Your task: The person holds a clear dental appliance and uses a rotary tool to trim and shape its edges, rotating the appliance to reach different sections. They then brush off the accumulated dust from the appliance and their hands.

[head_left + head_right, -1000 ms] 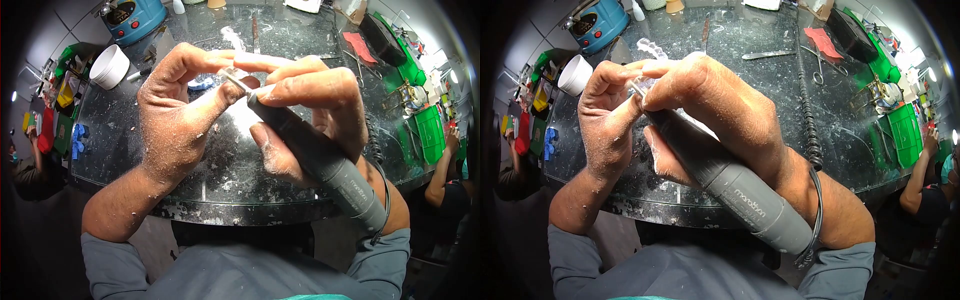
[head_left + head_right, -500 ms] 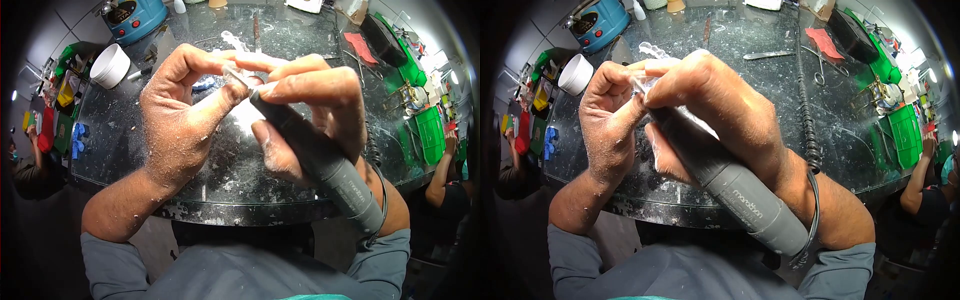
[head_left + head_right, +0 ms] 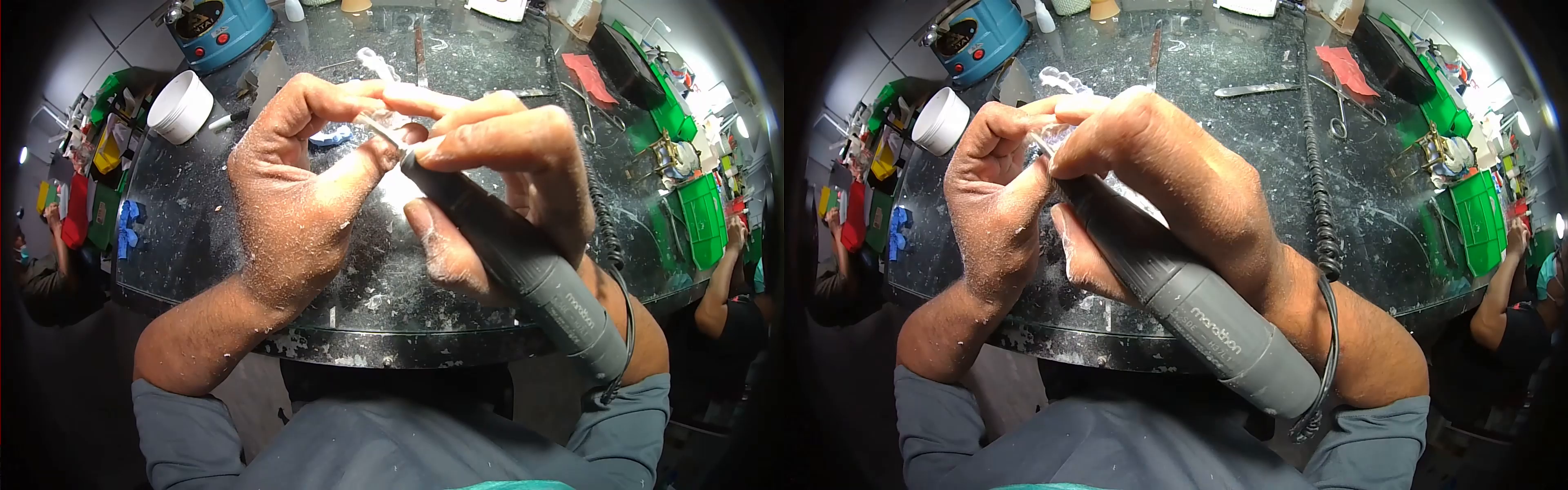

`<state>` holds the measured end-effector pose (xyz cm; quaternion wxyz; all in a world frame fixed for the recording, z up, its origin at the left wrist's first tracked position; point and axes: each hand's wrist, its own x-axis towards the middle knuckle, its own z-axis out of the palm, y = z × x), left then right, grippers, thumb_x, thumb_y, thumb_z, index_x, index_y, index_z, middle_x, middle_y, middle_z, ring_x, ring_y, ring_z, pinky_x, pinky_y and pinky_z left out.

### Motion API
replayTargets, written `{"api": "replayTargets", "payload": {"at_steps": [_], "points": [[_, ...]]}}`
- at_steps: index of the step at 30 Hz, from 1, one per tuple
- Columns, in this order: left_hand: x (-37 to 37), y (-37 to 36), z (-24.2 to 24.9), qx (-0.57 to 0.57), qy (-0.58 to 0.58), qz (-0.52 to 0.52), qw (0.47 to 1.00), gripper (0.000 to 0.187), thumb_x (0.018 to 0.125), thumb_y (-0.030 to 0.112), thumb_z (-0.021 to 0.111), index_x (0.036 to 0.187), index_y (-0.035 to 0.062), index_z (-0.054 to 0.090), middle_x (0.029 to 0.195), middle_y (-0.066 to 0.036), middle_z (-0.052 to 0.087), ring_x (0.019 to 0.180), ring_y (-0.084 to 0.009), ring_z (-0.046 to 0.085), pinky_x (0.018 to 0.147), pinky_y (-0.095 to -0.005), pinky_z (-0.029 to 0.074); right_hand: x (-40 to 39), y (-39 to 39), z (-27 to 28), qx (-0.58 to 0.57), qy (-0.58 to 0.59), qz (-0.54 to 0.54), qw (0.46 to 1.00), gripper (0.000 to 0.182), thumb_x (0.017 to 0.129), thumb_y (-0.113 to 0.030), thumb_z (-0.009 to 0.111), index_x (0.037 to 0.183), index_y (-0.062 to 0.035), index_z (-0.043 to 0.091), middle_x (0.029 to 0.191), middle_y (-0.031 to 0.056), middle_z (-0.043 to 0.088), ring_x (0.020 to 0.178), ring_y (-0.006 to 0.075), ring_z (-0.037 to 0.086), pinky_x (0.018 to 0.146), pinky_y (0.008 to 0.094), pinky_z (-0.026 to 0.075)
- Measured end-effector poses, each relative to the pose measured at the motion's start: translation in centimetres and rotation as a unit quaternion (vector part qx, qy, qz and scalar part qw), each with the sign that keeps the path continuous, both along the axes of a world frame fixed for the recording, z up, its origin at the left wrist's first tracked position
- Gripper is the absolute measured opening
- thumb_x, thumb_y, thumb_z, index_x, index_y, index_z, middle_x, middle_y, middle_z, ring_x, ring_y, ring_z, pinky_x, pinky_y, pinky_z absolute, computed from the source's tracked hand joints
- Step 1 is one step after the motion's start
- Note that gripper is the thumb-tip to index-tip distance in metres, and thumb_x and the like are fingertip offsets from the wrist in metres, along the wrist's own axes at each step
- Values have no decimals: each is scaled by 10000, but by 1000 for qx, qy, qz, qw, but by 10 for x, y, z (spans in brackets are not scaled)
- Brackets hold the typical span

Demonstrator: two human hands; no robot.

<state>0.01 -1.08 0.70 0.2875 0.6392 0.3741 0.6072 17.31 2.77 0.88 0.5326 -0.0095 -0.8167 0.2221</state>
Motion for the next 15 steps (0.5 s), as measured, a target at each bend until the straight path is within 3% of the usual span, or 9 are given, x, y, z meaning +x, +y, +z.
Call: {"api": "replayTargets", "payload": {"at_steps": [12,14,15], "points": [[0,5,-7,24,-33,-29,999,183,824,-58,636,947,19,524,1120,-159,621,1064,-180,575,974,-325,409,-1,0,-1,15,23,-9,1000,419,718,92,658,1081,25,460,996,162,532,1054,357,609,926,456,506],[5,4,-4,-10,-164,-87,983,191,829,-34,660,961,16,531,1105,-157,621,1067,-187,581,973,-330,418,4,-3,3,-27,-6,-9,1000,410,743,61,654,1091,14,442,996,164,538,1073,343,605,918,441,503],[6,3,0,-31,-165,-95,981,195,836,-27,660,990,12,547,1071,-136,629,1059,-183,592,964,-326,442,4,-4,4,-40,12,-57,997,388,779,31,632,1101,6,418,993,164,547,1089,323,601,926,435,493]]}}
